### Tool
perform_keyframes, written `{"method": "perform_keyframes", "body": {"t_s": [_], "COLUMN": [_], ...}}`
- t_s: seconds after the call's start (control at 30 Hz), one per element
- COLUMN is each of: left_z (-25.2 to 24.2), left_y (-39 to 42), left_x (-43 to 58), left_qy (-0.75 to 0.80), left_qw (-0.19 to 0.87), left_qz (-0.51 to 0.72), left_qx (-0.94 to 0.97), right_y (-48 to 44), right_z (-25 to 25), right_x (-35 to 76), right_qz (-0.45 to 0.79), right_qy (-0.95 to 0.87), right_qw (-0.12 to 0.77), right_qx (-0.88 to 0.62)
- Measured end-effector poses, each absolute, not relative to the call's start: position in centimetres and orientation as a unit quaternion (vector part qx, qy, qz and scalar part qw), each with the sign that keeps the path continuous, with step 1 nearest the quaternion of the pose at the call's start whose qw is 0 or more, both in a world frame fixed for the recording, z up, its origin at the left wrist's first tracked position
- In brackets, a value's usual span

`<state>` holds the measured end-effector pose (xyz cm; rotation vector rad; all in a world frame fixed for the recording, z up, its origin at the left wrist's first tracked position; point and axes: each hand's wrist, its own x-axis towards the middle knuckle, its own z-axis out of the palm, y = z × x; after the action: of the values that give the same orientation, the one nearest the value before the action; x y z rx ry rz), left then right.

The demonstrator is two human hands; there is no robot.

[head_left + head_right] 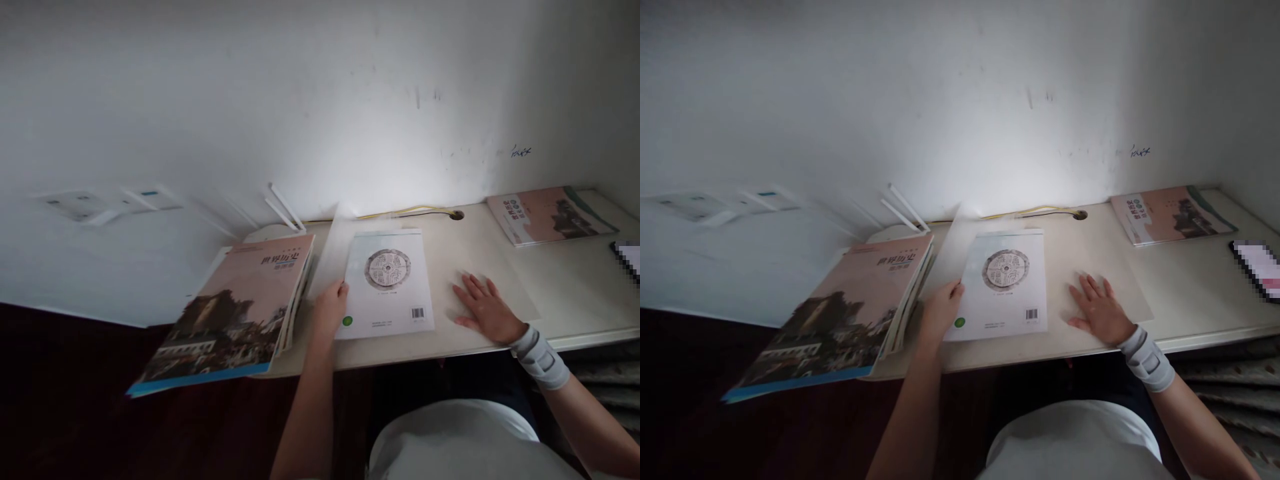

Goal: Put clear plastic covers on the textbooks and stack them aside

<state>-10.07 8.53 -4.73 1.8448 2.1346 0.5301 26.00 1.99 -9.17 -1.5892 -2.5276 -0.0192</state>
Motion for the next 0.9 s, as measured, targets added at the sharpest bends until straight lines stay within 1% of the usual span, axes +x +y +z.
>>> {"method": "perform_keyframes", "body": {"t_s": [0.13,0.27,0.4,0.67,0.77,0.83,0.9], "left_z": [-4.2,-4.3,-4.6,-4.8,-5.1,-4.7,-3.5], "left_y": [8.1,7.9,7.6,7.4,7.4,7.5,7.8], "left_x": [-9.1,-8.2,-7.7,-7.3,-7.3,-7.4,-7.6], "left_qy": [0.729,0.731,0.744,0.735,0.725,0.719,0.715], "left_qw": [0.122,0.078,0.027,-0.020,-0.034,-0.017,0.068], "left_qz": [0.143,0.146,0.120,0.087,0.098,0.138,0.218], "left_qx": [0.659,0.662,0.657,0.672,0.681,0.680,0.661], "right_y": [1.9,1.9,2.0,2.0,2.1,2.1,2.1], "right_z": [-9.2,-9.5,-9.9,-9.8,-9.6,-9.5,-9.4], "right_x": [26.1,26.2,26.3,26.1,26.0,26.0,25.9], "right_qz": [-0.021,-0.035,-0.041,-0.047,-0.038,-0.028,-0.014], "right_qy": [-0.845,-0.847,-0.847,-0.844,-0.844,-0.844,-0.844], "right_qw": [0.075,0.085,0.087,0.090,0.088,0.088,0.090], "right_qx": [-0.530,-0.523,-0.522,-0.527,-0.527,-0.529,-0.529]}}
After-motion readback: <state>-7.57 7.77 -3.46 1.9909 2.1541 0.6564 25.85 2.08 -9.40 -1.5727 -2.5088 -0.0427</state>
